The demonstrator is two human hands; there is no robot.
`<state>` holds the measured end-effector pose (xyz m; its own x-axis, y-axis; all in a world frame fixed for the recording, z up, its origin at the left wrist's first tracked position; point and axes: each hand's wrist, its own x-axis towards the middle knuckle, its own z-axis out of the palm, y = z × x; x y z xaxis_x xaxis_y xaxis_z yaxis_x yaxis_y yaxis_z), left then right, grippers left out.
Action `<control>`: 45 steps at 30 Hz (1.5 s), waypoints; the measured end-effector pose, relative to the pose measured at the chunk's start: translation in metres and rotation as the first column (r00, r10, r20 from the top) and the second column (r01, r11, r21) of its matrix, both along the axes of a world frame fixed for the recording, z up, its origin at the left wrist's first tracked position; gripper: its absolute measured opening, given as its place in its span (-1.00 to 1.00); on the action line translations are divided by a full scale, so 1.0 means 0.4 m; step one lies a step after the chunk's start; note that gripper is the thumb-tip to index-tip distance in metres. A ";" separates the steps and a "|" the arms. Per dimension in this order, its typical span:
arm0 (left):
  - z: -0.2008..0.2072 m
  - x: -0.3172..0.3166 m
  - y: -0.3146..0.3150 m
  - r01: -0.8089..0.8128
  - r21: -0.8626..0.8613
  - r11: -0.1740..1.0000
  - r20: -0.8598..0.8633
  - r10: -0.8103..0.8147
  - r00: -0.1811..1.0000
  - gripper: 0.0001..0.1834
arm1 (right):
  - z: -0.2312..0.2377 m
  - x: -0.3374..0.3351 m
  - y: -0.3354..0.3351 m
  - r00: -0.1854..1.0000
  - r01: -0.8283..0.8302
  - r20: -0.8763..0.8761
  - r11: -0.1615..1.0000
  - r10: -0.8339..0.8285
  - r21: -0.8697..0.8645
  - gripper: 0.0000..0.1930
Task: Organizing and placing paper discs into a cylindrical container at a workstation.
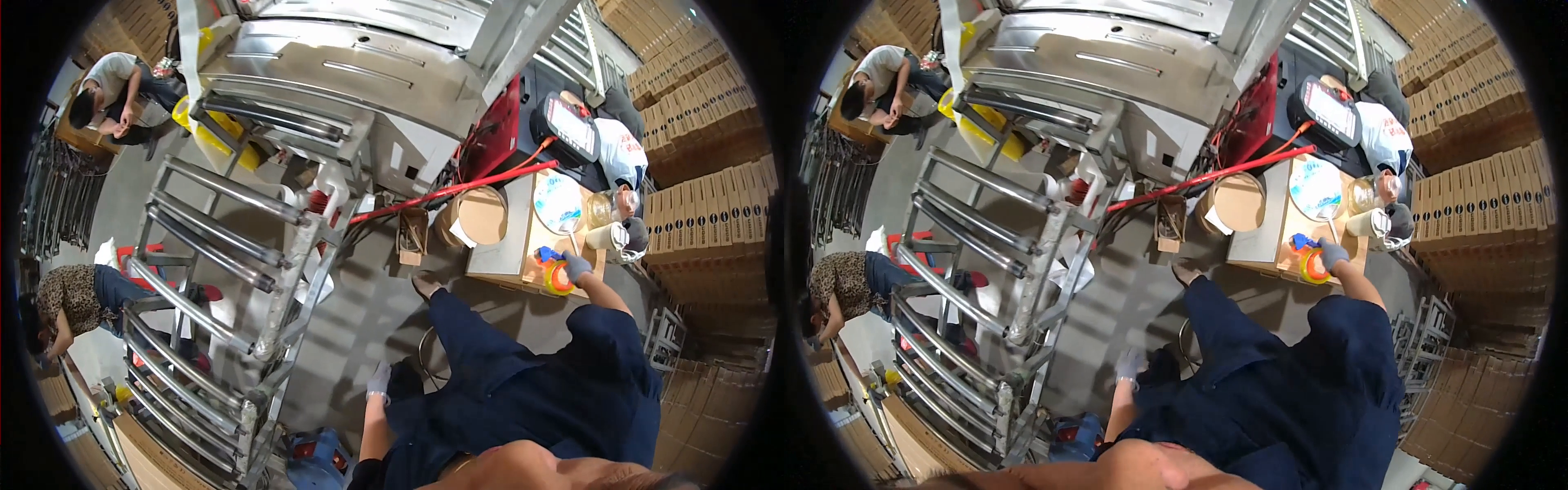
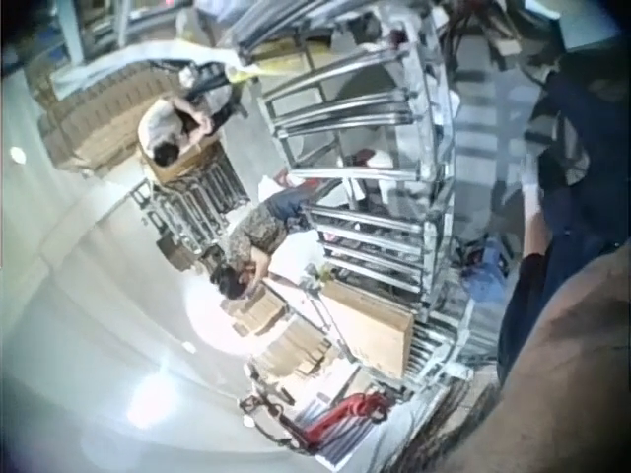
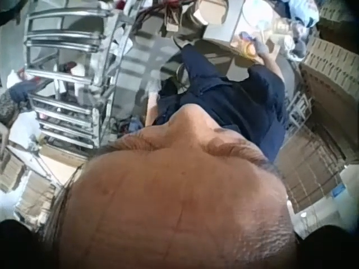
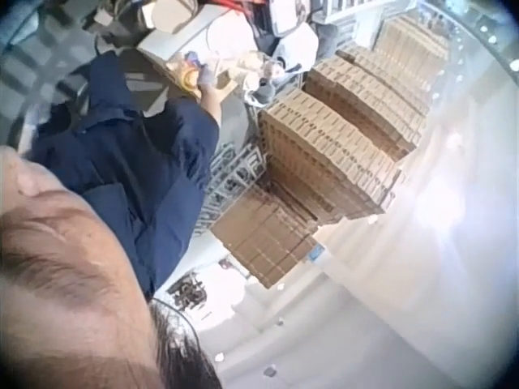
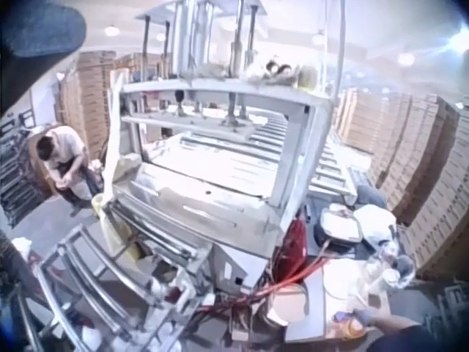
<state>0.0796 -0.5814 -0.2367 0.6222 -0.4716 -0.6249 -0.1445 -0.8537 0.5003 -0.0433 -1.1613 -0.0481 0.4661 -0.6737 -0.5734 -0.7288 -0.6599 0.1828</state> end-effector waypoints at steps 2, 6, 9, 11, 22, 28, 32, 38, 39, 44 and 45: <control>0.079 0.076 -0.216 -0.383 -0.202 0.901 -0.227 0.337 0.914 -0.72 | -0.009 -0.070 -0.063 0.998 0.058 0.013 0.998 -0.058 -0.029 -0.75; -0.125 0.100 -0.248 -0.611 -0.329 0.720 -0.522 0.401 0.753 -0.62 | -0.080 -0.099 -0.094 0.995 -0.001 0.100 1.000 -0.001 0.021 -0.70; -0.219 0.109 -0.221 -0.359 -0.377 0.854 -0.178 0.313 0.933 -0.62 | -0.104 -0.138 -0.128 0.991 -0.091 0.095 0.996 0.090 0.011 -0.66; -0.263 0.079 -0.192 -0.204 -0.370 0.906 0.115 0.263 0.958 -0.69 | -0.076 -0.119 -0.108 0.970 -0.208 0.123 0.977 0.212 -0.044 -0.64; -0.161 -0.285 -0.273 -0.801 -0.341 0.492 -0.663 0.479 0.576 -0.69 | -0.398 0.035 0.332 0.442 -0.317 0.651 0.571 -0.618 0.757 -0.59; -0.032 -0.309 -0.268 -0.824 -0.354 0.443 -0.582 0.585 0.565 -0.68 | -0.714 0.186 0.257 -0.042 0.079 0.127 0.123 -0.991 0.989 -0.59; 0.014 -0.291 -0.291 -0.875 -0.300 0.380 -0.599 0.639 0.482 -0.66 | -0.896 0.276 0.146 -0.278 0.267 0.193 0.118 -0.941 0.957 -0.52; -0.048 -0.216 -0.378 -0.827 -0.253 0.503 -0.653 0.542 0.529 -0.66 | -1.038 0.296 0.029 -0.541 0.087 0.020 -0.033 -0.841 0.996 -0.60; -0.041 -0.206 -0.281 -0.853 -0.260 0.452 -0.580 0.633 0.512 -0.65 | -0.895 0.381 0.227 -0.508 0.040 -0.211 -0.267 -0.835 0.963 -0.60; -0.036 -0.107 -0.381 -0.840 -0.315 0.442 -0.594 0.599 0.538 -0.63 | -0.717 0.272 0.321 -0.215 -0.495 -0.413 -0.265 -0.885 0.827 -0.73; -0.035 -0.084 -0.396 -0.859 -0.344 0.379 -0.661 0.552 0.509 -0.62 | -0.669 0.238 0.351 -0.078 -0.467 -0.438 -0.356 -0.895 0.810 -0.69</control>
